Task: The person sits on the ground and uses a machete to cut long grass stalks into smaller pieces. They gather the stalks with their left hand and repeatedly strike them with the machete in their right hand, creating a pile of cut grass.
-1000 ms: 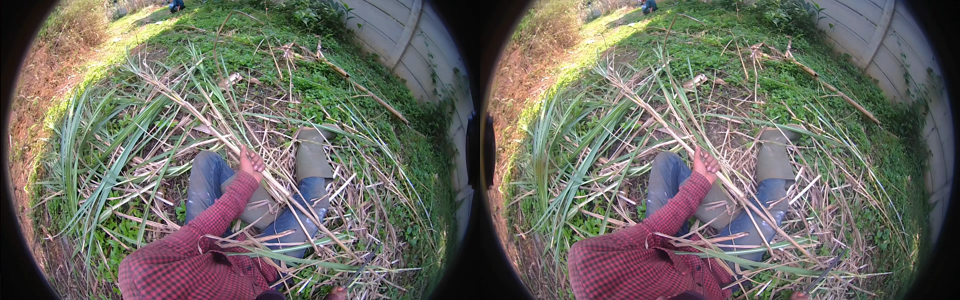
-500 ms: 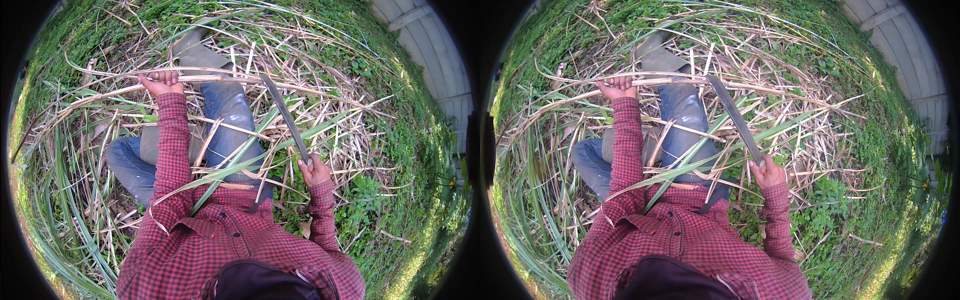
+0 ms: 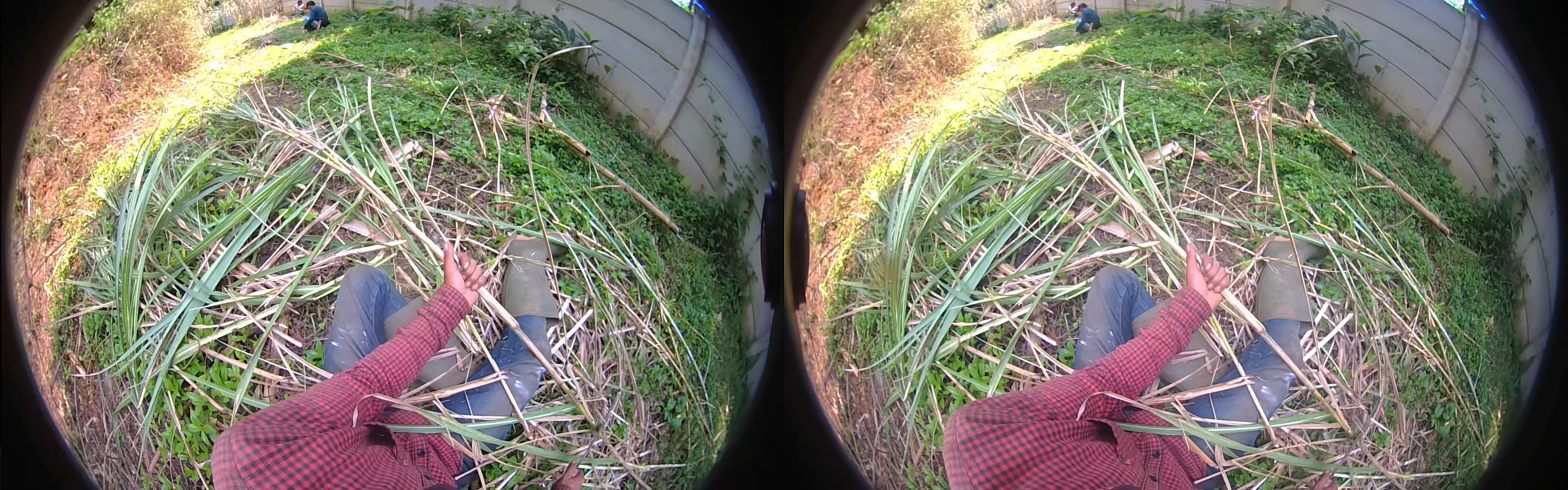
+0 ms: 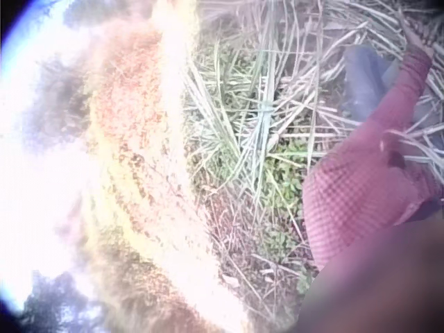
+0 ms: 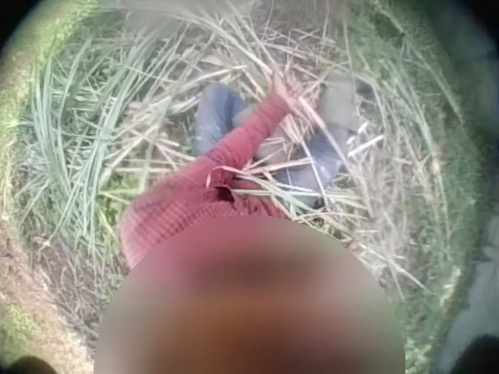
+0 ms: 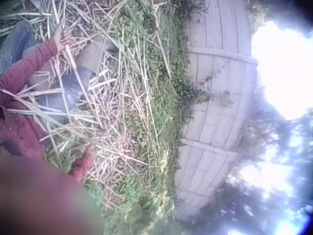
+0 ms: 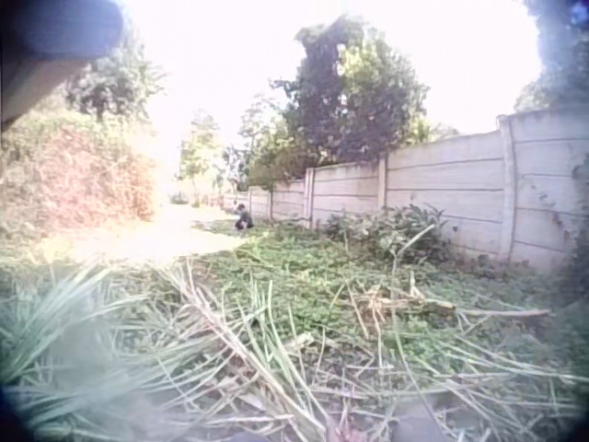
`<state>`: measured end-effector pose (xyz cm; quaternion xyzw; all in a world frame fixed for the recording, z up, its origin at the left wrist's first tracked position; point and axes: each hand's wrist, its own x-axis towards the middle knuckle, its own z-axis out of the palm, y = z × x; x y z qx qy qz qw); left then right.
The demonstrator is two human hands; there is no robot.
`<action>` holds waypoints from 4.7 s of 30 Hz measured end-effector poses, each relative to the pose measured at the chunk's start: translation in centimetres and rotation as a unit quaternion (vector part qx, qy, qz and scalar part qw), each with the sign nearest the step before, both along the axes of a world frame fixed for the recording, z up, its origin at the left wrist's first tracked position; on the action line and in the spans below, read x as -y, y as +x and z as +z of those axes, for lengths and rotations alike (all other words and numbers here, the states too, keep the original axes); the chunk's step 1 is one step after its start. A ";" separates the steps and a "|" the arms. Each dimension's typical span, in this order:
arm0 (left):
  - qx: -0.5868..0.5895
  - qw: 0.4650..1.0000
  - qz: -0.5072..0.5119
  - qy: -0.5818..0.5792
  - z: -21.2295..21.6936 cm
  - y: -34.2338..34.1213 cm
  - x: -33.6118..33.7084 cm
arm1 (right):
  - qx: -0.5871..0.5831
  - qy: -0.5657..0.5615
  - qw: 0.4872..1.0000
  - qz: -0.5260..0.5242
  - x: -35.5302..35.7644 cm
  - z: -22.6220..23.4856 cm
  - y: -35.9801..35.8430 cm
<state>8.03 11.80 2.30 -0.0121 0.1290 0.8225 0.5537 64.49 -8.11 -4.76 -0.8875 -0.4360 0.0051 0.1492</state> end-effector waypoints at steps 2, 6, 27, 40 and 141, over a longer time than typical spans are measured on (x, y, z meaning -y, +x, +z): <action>0.013 0.999 0.025 -0.024 -0.8 0.4 0.7 | 0.025 -0.055 0.998 -0.035 0.3 2.6 -3.6; 0.026 0.999 -0.024 -0.040 -0.9 3.8 -0.1 | 0.024 -0.056 0.998 -0.008 -0.8 2.5 -6.0; -0.098 0.980 0.136 -0.107 2.7 -12.3 4.2 | -0.005 -0.069 0.983 -0.173 0.2 2.8 4.7; -0.220 0.960 0.128 -0.119 -6.1 -10.3 0.8 | -0.086 -0.156 0.964 -0.198 6.1 8.7 4.8; -0.961 0.183 -0.179 0.105 11.2 -9.3 7.2 | -0.095 -0.167 0.974 -0.117 7.8 4.5 4.2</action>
